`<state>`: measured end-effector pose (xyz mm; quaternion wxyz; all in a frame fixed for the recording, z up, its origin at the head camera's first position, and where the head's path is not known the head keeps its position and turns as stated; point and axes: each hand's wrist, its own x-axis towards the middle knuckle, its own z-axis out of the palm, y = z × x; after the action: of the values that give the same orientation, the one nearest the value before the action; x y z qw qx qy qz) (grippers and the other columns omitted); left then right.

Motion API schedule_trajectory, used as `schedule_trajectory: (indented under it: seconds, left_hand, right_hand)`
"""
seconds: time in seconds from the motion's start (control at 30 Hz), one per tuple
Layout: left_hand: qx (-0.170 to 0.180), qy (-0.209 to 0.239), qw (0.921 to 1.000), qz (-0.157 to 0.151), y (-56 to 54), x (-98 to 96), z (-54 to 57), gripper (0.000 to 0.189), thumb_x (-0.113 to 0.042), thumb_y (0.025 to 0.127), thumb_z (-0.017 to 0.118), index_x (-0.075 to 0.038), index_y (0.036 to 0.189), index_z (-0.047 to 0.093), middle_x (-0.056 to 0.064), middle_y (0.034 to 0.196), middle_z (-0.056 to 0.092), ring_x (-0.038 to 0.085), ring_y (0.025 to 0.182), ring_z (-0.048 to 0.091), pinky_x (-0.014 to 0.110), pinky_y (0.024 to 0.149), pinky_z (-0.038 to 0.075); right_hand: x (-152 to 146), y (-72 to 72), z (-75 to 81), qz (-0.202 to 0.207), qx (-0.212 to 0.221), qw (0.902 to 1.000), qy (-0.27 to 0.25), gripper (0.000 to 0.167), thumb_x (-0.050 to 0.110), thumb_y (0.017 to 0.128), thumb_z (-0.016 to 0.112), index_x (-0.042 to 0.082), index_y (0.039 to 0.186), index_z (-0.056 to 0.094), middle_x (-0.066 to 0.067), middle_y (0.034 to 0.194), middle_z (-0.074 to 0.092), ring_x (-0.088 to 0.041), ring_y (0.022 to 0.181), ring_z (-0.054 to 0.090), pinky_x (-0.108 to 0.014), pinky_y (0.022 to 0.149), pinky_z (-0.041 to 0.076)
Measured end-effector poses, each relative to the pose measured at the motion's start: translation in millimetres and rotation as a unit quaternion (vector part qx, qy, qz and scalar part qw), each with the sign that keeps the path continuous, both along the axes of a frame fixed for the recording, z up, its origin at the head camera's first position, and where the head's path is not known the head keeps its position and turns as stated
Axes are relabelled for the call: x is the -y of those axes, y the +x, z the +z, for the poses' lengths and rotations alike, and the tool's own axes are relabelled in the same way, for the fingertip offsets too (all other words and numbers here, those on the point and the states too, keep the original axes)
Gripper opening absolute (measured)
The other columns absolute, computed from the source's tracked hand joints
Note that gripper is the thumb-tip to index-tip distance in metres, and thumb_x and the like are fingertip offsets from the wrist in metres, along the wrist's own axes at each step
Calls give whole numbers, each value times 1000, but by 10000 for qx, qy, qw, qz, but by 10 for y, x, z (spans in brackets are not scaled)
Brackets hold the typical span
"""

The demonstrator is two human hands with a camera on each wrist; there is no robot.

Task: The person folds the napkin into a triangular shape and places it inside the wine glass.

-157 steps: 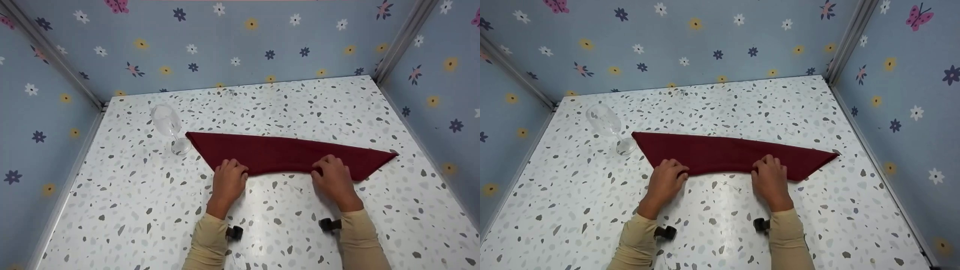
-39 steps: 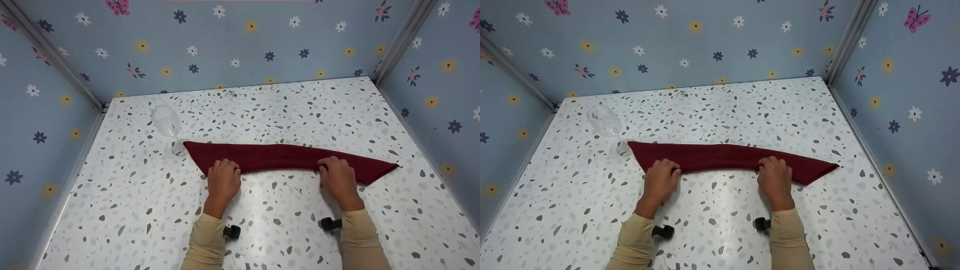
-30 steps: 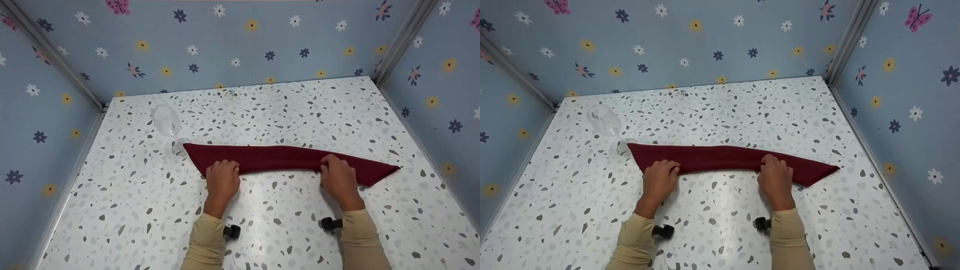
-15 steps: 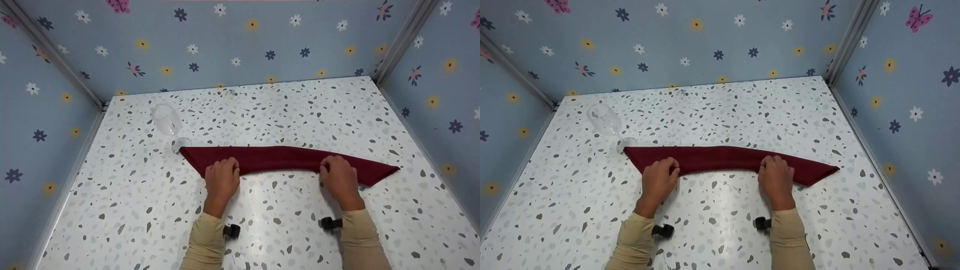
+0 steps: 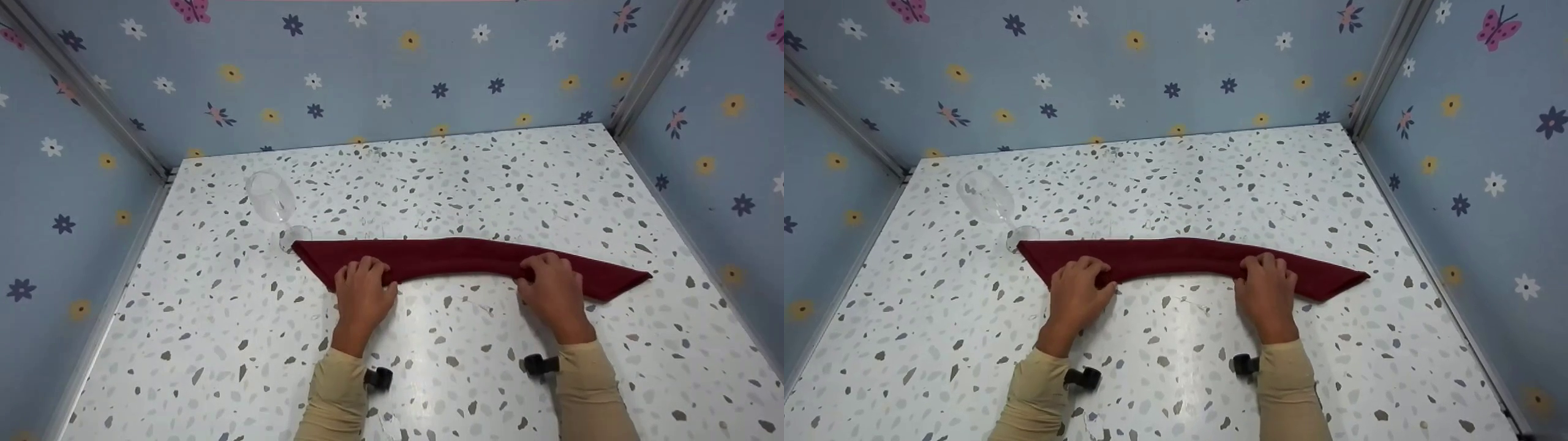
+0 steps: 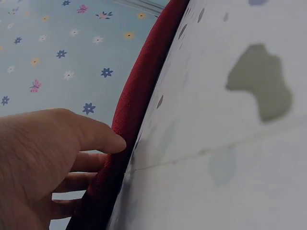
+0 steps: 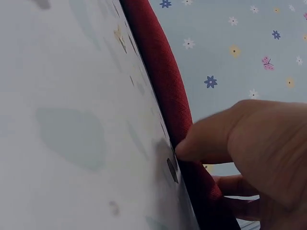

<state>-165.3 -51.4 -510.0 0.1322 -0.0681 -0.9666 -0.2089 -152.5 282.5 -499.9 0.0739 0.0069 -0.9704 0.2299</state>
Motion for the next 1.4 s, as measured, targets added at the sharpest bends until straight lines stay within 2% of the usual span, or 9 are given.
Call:
schedule_trajectory:
  seconds: [0.13, 0.27, 0.63, 0.87, 1.0, 1.1, 1.23, 1.3, 1.4]
  left_hand:
    - [71, -30, 10000, -24, -6, 10, -12, 19, -21, 89, 75, -13, 106, 75, 3, 110, 66, 30, 108, 58, 57, 108, 33]
    - [68, 29, 10000, 25, -4, 14, -14, 15, -20, 91, 74, -13, 104, 76, 3, 107, 68, 30, 107, 59, 56, 107, 34]
    - [4, 52, 9998, 216, -20, 35, 23, 11, -19, 93, 71, -16, 102, 77, 3, 95, 72, 29, 99, 62, 51, 102, 38]
    - [-33, 364, 9988, 327, -24, 56, 22, 12, -17, 92, 73, -11, 98, 65, 6, 82, 69, 30, 89, 64, 50, 103, 37]
    - [-31, 386, 9987, 324, -26, 76, 24, 15, -17, 92, 74, -12, 93, 60, 6, 76, 65, 31, 85, 64, 50, 101, 39]
    - [-75, 314, 9991, 279, -31, 91, 23, 12, -17, 91, 74, -13, 89, 63, 5, 79, 66, 30, 86, 64, 50, 97, 41]
    - [-119, 176, 9995, 231, -31, 109, 22, 5, -17, 90, 75, -13, 88, 72, 4, 89, 67, 29, 92, 61, 49, 94, 43]
    - [-138, 153, 9996, 207, -27, 116, 23, 5, -18, 89, 74, -14, 89, 76, 5, 95, 66, 28, 95, 58, 50, 96, 41]
    - [-174, 113, 9997, 144, -18, 123, 21, 10, -16, 86, 71, -13, 93, 78, 6, 101, 63, 29, 101, 55, 55, 105, 34]
  right_hand:
    - [8, -13, -4, -13, -2, 10000, -51, 23, 13, 91, 68, 4, 113, 69, -18, 123, 61, -40, 111, 50, -64, 90, 36]
    - [14, -17, -1, -15, 14, 10000, -49, 21, 13, 94, 64, 3, 112, 70, -16, 124, 62, -40, 112, 50, -64, 89, 37]
    - [10, -27, -6, -18, -61, 10000, 15, 18, 13, 99, 59, 3, 110, 70, -16, 115, 63, -39, 107, 52, -63, 87, 38]
    - [-8, -17, -18, 8, -218, 9998, 1, 18, 12, 101, 58, 5, 113, 69, -16, 117, 67, -42, 108, 57, -65, 86, 39]
    - [-9, -18, -13, -6, -123, 9999, -31, 19, 12, 102, 56, 4, 116, 66, -17, 118, 67, -43, 110, 57, -65, 87, 39]
    - [-8, -21, -4, -88, -52, 9998, -144, 18, 13, 102, 56, 3, 116, 63, -18, 113, 68, -43, 108, 57, -64, 89, 37]
    - [-7, -27, -4, -198, -85, 9994, -273, 13, 13, 100, 59, 4, 109, 59, -17, 101, 68, -40, 100, 59, -62, 89, 37]
    - [-5, -29, -1, -208, -107, 9993, -278, 11, 14, 100, 60, 4, 105, 60, -16, 98, 67, -38, 97, 59, -61, 87, 38]
    - [-9, -35, 2, -196, -75, 9995, -243, 12, 14, 99, 60, 4, 105, 63, -15, 100, 66, -37, 99, 59, -61, 86, 39]
